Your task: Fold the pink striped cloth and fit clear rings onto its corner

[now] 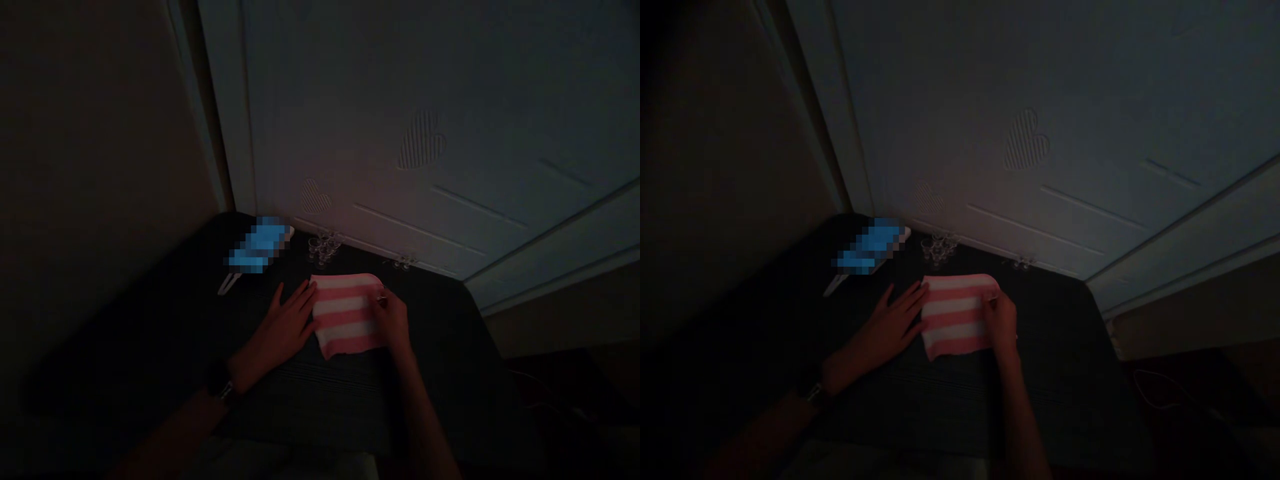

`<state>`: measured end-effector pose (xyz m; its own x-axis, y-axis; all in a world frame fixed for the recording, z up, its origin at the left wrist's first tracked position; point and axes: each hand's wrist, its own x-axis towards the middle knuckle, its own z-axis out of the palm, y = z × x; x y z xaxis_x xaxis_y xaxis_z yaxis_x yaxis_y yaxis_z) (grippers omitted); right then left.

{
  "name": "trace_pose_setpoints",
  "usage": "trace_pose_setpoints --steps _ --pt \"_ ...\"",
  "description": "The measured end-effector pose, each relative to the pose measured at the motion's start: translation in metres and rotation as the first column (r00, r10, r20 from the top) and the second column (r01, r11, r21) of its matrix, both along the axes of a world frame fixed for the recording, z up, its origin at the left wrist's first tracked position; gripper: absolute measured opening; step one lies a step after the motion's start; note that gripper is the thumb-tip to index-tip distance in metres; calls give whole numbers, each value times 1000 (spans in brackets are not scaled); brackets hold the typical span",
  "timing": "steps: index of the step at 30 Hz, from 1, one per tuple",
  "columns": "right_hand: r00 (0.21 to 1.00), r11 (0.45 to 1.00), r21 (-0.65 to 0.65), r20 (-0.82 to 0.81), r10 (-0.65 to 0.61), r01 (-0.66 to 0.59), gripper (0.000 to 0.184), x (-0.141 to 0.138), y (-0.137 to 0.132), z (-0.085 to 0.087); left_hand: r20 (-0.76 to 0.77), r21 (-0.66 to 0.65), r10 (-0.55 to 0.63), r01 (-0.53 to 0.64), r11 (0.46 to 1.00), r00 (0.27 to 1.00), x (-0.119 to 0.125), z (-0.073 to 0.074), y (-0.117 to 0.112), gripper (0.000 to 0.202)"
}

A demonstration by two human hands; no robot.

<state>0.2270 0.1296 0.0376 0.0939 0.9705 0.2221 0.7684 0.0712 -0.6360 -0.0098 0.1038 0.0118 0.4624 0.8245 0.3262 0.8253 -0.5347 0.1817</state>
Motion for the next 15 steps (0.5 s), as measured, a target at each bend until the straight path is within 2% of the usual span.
trace_pose_setpoints --steps 5,7,10,15 --pt "974 975 -37 -50 219 -221 21 -64 -12 -2 -15 0 -1 1 1000 1000 -1 -6 2 47" --pt "962 961 -41 -40 270 -272 21 -76 -15 -3 -17 -1 -1 1 1000 1000 -2 -6 1 48" --pt "972 972 -33 -60 229 -231 20 -61 -13 -5 -16 1 0 0 1000 1000 -2 -4 0 48" --pt "998 1000 5 -53 -23 23 17 10 4 -4 12 -3 -6 6 1000 1000 -1 -2 -1 48"
